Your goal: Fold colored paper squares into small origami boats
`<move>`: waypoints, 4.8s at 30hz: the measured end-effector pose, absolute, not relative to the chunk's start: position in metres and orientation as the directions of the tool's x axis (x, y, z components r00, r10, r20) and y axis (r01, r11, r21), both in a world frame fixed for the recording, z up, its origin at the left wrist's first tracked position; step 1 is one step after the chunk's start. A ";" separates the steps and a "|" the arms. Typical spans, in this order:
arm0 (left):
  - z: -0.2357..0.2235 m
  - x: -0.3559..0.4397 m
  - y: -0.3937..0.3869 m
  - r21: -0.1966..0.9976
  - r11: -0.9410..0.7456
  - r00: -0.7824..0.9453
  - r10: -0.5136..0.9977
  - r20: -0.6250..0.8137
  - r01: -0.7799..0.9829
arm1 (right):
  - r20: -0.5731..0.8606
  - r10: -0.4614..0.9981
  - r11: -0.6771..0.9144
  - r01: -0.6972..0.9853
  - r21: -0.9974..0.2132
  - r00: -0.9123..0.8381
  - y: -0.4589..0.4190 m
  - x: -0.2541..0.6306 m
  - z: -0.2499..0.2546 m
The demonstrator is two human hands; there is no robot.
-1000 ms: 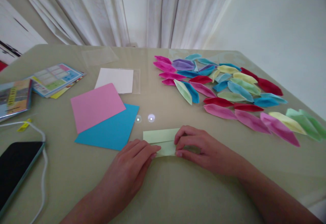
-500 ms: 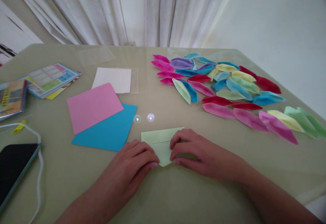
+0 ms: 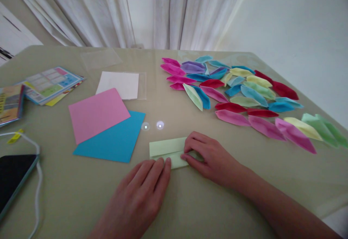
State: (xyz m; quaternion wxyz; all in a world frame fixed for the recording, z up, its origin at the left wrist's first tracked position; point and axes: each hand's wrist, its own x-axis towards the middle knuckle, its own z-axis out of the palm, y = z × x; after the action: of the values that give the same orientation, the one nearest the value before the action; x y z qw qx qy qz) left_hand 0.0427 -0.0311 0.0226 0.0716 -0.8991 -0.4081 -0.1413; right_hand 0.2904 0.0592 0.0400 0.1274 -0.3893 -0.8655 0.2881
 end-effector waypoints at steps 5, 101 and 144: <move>0.025 0.059 -0.053 -0.103 -0.520 0.531 0.832 0.161 0.848 | 0.002 0.758 0.530 0.613 -0.585 -0.653 0.059 0.291 0.035; 0.011 0.066 -0.052 -0.030 -0.495 0.489 0.845 0.215 0.868 | 0.039 0.748 0.617 0.671 -0.411 -0.663 0.054 0.292 0.041; 0.017 0.066 -0.046 0.005 -0.507 0.486 0.829 0.275 0.862 | -0.114 0.795 0.489 0.741 -0.460 -0.595 0.065 0.299 0.051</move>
State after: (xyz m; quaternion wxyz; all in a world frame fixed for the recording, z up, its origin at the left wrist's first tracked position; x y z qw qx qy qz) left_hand 0.0655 -0.0459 0.0166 0.0668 -0.8594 -0.4920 -0.1221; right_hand 0.2988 0.0647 0.0509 0.0568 -0.4462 -0.8609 0.2379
